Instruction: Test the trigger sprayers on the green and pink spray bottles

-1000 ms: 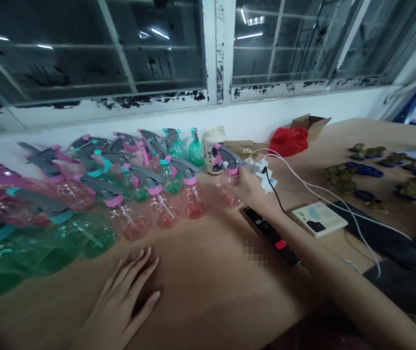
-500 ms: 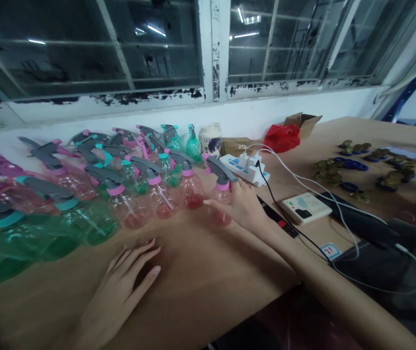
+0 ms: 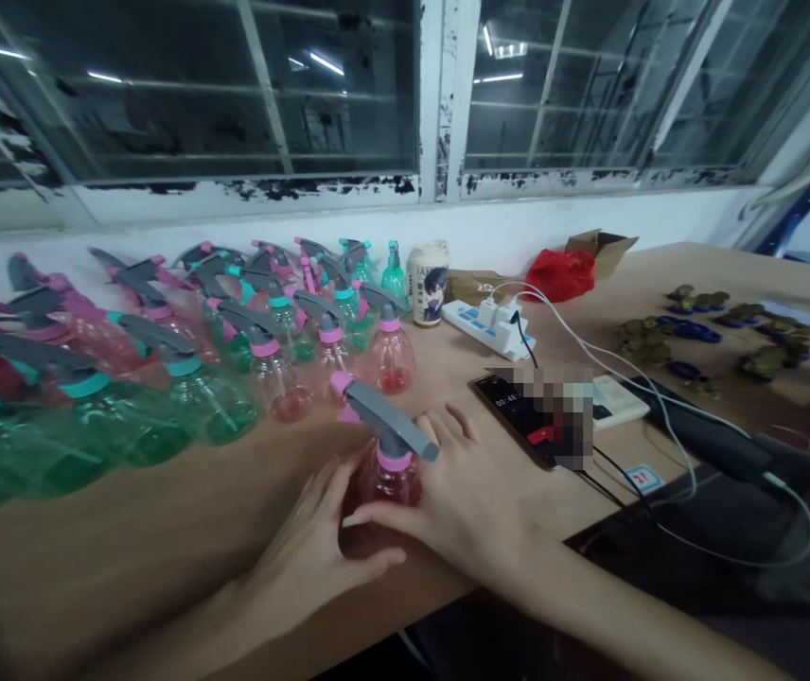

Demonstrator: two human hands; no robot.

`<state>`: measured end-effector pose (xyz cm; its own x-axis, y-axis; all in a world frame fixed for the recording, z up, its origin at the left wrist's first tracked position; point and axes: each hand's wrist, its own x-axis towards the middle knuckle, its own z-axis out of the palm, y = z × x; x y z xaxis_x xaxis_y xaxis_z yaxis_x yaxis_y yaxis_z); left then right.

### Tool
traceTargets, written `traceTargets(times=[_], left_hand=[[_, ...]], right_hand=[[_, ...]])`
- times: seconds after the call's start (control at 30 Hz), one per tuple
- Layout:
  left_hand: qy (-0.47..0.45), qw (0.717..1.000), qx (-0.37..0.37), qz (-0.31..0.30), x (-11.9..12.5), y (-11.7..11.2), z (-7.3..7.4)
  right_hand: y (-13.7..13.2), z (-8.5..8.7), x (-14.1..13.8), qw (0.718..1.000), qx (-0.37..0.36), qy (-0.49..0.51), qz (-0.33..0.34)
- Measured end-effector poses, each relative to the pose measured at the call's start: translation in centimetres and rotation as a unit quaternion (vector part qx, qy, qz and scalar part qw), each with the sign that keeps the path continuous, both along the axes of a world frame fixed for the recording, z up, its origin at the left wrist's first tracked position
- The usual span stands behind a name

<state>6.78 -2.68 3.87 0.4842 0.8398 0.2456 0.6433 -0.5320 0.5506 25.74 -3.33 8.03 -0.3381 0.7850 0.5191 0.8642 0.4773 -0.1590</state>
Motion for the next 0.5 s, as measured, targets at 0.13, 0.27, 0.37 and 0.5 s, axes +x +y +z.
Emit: traceTargets(times=[0.13, 0.27, 0.37, 0.5], left_hand=[[-0.042, 0.999, -0.017, -0.005, -0.6, -0.6, 0.0], [-0.047, 0.999, 0.002, -0.018, -1.1, -0.7, -0.3], [-0.042, 0.999, 0.013, -0.020, -1.0, -0.6, -0.5], [-0.033, 0.998, 0.034, -0.031, -0.8, -0.6, -0.3]], right_hand=[[-0.6, 0.3, -0.3, 0.999, 0.019, 0.010, 0.040], [0.3, 1.2, -0.5, 0.988, -0.065, 0.101, 0.096], [1.2, 1.9, -1.0, 0.944, -0.153, 0.240, 0.166], [2.0, 2.2, -1.9, 0.897, -0.203, 0.339, 0.196]])
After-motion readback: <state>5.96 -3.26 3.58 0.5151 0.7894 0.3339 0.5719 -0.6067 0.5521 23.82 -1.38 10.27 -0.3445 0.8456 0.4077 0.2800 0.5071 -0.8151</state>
